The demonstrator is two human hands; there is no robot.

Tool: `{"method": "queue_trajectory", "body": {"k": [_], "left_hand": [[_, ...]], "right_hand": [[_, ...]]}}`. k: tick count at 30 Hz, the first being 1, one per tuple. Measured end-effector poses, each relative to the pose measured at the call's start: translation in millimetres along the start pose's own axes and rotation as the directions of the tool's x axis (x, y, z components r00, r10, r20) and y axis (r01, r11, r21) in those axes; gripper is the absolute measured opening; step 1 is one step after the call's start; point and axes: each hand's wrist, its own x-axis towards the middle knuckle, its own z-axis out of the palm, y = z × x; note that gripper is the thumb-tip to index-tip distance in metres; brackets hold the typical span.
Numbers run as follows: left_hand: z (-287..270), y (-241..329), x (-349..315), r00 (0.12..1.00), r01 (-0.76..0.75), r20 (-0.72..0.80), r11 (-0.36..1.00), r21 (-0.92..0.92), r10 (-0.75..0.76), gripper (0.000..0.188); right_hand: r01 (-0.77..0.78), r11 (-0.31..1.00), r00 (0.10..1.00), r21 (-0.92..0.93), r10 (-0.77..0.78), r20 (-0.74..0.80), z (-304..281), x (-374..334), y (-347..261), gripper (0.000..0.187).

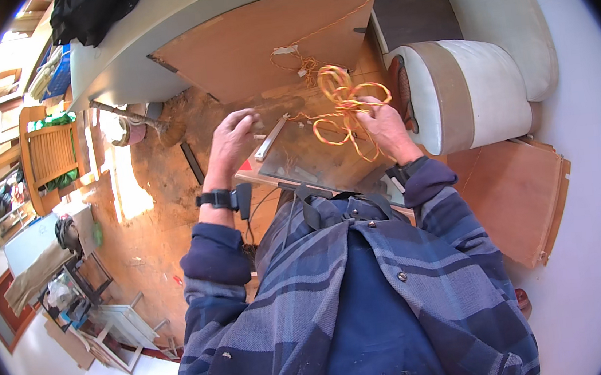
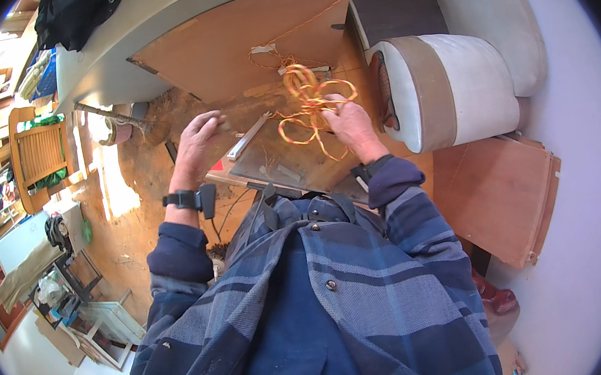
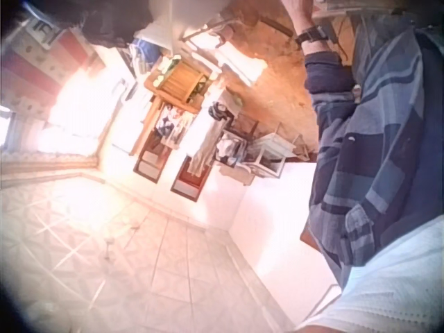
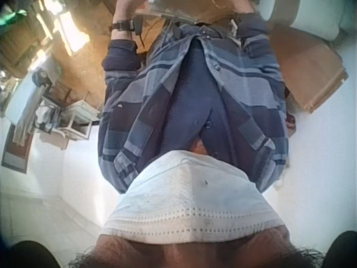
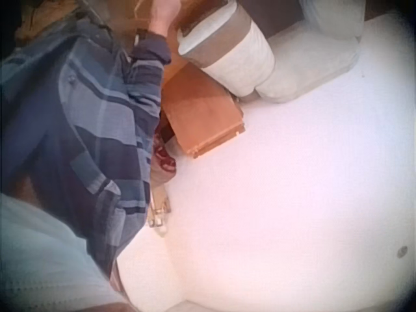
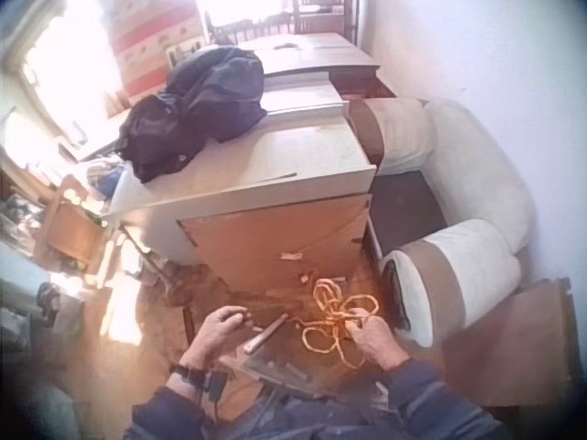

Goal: The person picks up rectangular light fixture frames and attaches orange string lights to them. They repeatedly pick up frames, thread or wrap the string lights, and place the frames back on a stack. The person handles multiple frames and string lights throughout the clip.

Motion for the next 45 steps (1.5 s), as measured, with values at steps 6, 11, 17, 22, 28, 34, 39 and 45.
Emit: {"method": "queue_trajectory", "body": {"k": [6, 11, 17, 22, 28, 34, 39, 45], "left_hand": [[-43, -61, -67, 0.936, 0.022, -0.280, 0.758, 0.652, 0.213, 0.041], [-17, -99, -66, 0.947, 0.162, -0.300, 0.978, 0.128, -0.118, 0.056], [2, -92, -44, 0.945, 0.139, -0.293, 0.990, -0.041, -0.144, 0.048], [-5, -88, -41, 0.957, 0.189, -0.229, 0.982, 0.011, -0.181, 0.053], [-23, -82, -32, 0.956, 0.256, -0.250, 0.848, 0.464, -0.152, 0.049], [-16, -34, 2, 0.998, -0.035, -0.013, 0.702, 0.712, 0.062, 0.038], [40, 0, 22, 0.890, -0.117, 0.438, 0.867, 0.485, -0.125, 0.047], [76, -13, 39, 0.818, 0.050, 0.567, 0.994, 0.097, -0.096, 0.055]], "right_hand": [[-0.112, 0.972, 0.990, -0.205, 0.127, 0.065, -5, -25, 68, 0.049], [-0.087, 0.978, 0.973, -0.192, 0.125, 0.195, -8, -40, 79, 0.049], [0.016, 0.999, 0.959, 0.036, -0.026, 0.283, -15, -17, 38, 0.053], [-0.213, 0.884, 0.959, 0.416, 0.106, 0.264, -4, -2, 0, 0.054], [-0.304, 0.734, 0.928, 0.608, 0.082, 0.364, 5, -3, -17, 0.054], [-0.234, 0.837, 0.931, 0.494, 0.047, 0.362, 17, -8, -25, 0.049], [-0.250, 0.729, 0.931, 0.638, 0.001, 0.364, 20, -22, -47, 0.051], [-0.283, 0.540, 0.937, 0.793, -0.021, 0.349, 21, -29, -73, 0.047]]}}
